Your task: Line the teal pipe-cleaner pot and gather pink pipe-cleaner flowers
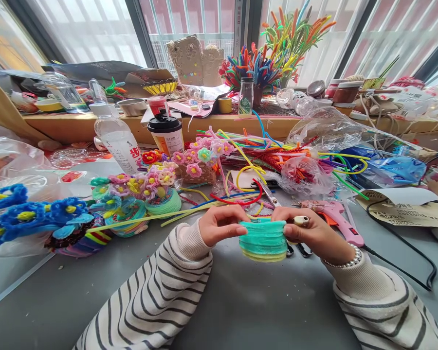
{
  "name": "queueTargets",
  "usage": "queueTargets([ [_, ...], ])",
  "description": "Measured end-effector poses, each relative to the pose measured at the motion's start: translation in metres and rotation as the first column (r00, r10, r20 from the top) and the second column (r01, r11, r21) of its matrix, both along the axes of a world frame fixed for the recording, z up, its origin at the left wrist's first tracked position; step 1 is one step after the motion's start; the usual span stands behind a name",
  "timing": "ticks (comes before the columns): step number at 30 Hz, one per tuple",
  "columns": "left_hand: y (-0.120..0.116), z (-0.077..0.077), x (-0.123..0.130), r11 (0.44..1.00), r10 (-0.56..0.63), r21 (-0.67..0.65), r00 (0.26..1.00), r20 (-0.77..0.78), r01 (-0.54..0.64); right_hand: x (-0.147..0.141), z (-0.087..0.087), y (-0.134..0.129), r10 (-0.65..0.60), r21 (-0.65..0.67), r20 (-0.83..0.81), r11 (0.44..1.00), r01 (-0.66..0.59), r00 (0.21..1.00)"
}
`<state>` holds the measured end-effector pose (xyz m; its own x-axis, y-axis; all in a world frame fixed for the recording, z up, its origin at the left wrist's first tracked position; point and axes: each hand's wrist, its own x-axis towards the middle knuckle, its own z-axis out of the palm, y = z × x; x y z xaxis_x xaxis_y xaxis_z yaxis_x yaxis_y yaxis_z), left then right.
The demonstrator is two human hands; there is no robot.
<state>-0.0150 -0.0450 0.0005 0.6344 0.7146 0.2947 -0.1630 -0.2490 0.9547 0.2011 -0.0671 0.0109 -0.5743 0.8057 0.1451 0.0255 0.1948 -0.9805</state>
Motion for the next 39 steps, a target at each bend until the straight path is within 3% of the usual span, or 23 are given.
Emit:
queueTargets([
  [4,-0.0026,-0.0016,0.0023,0.998,0.037,-0.038,0.994,-0.104,-0.042,-0.0007,-0.0017,0.0001,-0.02,-0.017,0.001,1.0,0.02,1.0],
  [11,-0.0019,0.0046,-0.0037,0.997,-0.071,0.02,0.993,-0.093,0.073,0.0011,-0.0057,-0.0005,-0.042,-0.077,-0.062,0.996,0.038,0.997],
  [22,-0.002,0.0023,-0.0018,0.996,-0.059,0.062,0.991,-0.124,0.067,-0.001,-0.0046,-0.0004,-0.05,-0.09,-0.044,0.995,0.046,0.998],
  [32,-0.0035,0.0021,-0.0005,0.994,0.002,0.112,0.987,-0.162,0.017,-0.0003,-0.0059,-0.0003,-0.073,-0.091,-0.022,0.993,0.07,0.997],
  [39,-0.0056,-0.0042,0.0056,0.97,0.173,0.18,0.984,-0.035,-0.164,-0.0002,-0.0085,-0.0004,-0.098,-0.102,-0.044,0.99,0.093,0.994],
])
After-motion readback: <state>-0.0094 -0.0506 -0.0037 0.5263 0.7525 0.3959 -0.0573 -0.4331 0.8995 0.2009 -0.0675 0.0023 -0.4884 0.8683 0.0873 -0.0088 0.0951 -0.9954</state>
